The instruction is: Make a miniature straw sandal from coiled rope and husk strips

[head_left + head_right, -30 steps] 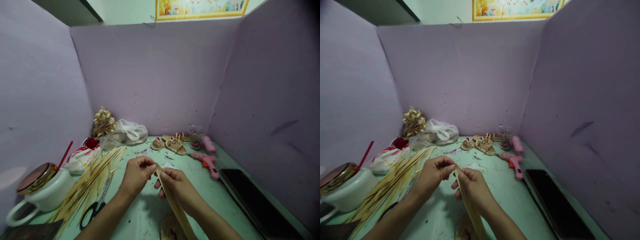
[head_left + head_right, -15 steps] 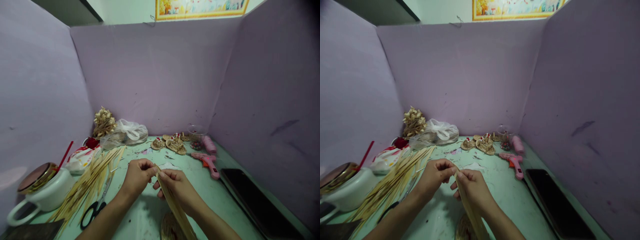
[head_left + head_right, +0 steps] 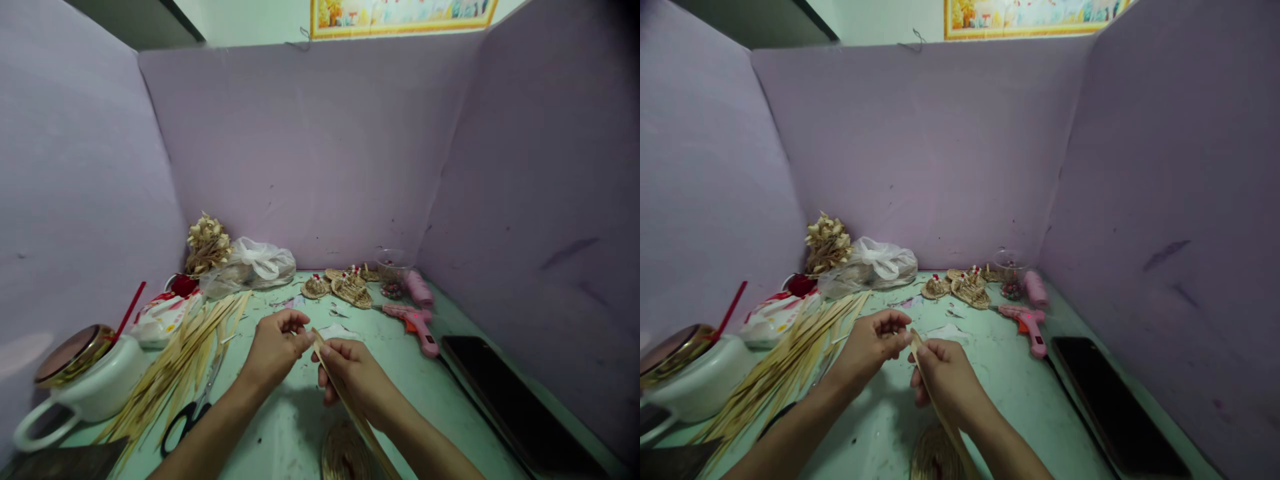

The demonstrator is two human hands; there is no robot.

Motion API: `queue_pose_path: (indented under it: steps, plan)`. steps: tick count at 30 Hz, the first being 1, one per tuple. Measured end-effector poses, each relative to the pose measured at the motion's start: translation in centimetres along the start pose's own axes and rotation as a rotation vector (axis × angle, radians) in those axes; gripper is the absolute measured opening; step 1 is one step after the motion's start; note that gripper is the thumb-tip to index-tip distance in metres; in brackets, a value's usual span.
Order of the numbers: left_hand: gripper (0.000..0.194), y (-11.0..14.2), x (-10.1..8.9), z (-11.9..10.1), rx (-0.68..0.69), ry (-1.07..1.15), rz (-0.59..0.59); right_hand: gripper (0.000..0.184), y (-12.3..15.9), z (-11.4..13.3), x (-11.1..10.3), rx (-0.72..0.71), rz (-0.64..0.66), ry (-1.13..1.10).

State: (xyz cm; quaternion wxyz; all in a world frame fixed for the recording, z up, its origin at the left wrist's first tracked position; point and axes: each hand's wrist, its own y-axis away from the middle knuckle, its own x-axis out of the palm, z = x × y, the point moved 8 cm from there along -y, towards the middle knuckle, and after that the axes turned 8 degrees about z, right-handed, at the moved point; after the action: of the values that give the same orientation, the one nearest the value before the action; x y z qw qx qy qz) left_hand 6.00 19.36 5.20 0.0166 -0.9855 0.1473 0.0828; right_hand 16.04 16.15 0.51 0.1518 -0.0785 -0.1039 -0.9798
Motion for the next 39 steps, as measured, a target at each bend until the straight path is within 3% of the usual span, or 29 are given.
queue_pose_path:
  steps: [2, 5, 8, 13, 16, 19, 21, 25, 28, 31, 34, 36, 39]
  plan:
    - [0.024, -0.1, 0.1, -0.1, 0.006, -0.035, 0.045, 0.036, 0.0, -0.1, 0.1, 0.018, 0.006, -0.006]
    - [0.01, 0.1, 0.8, -0.1, -0.005, -0.06, 0.113, 0.037, 0.1, -0.2, 0.5, 0.038, 0.036, -0.001]
    - [0.004, 0.3, 0.6, 0.0, -0.015, -0.051, 0.037, 0.036, 0.1, -0.2, 0.4, 0.014, 0.034, 0.019]
    - [0.014, -0.1, 0.9, 0.7, -0.03, -0.057, 0.129, 0.038, -0.2, -0.3, -0.1, 0.001, -0.013, 0.082]
    - [0.024, -0.5, -0.2, 1.0, -0.047, -0.214, 0.102, 0.037, -0.1, -0.3, -0.6, 0.032, -0.058, 0.037]
    - [0.025, 0.0, -0.6, 0.8, -0.041, -0.508, 0.032, 0.035, 0.3, 0.1, -1.4, 0.05, -0.09, 0.001]
    - [0.027, 1.0, 0.8, 0.7, -0.025, -0.706, 0.084, 0.036, 0.6, 0.3, -2.4, 0.053, -0.125, -0.029]
    - [0.03, 3.7, 5.4, 0.4, 0.011, -1.084, 0.368, 0.045, 1.0, 0.5, -5.0, 0.076, -0.248, -0.062]
    - [0.03, 4.8, 6.2, -0.4, 0.004, -1.239, 0.461, 0.044, 1.5, 1.5, -5.9, 0.028, -0.31, -0.059]
    - [0.028, 4.6, 3.2, -1.0, -0.113, -1.302, 0.429, 0.041, 2.1, 2.7, -5.8, 0.012, -0.313, -0.07]
    - [0.028, 4.0, -2.4, -0.9, -0.317, -1.409, 0.288, 0.039, 2.4, 3.9, -5.4, -0.039, -0.3, -0.079]
    - [0.026, 4.1, -5.5, 0.1, -0.406, -1.422, 0.263, 0.036, 2.3, 4.5, -5.2, -0.088, -0.278, -0.075]
    - [0.028, 4.7, -8.3, 2.7, -0.413, -1.413, 0.27, 0.03, 1.9, 4.4, -4.9, -0.117, -0.233, -0.053]
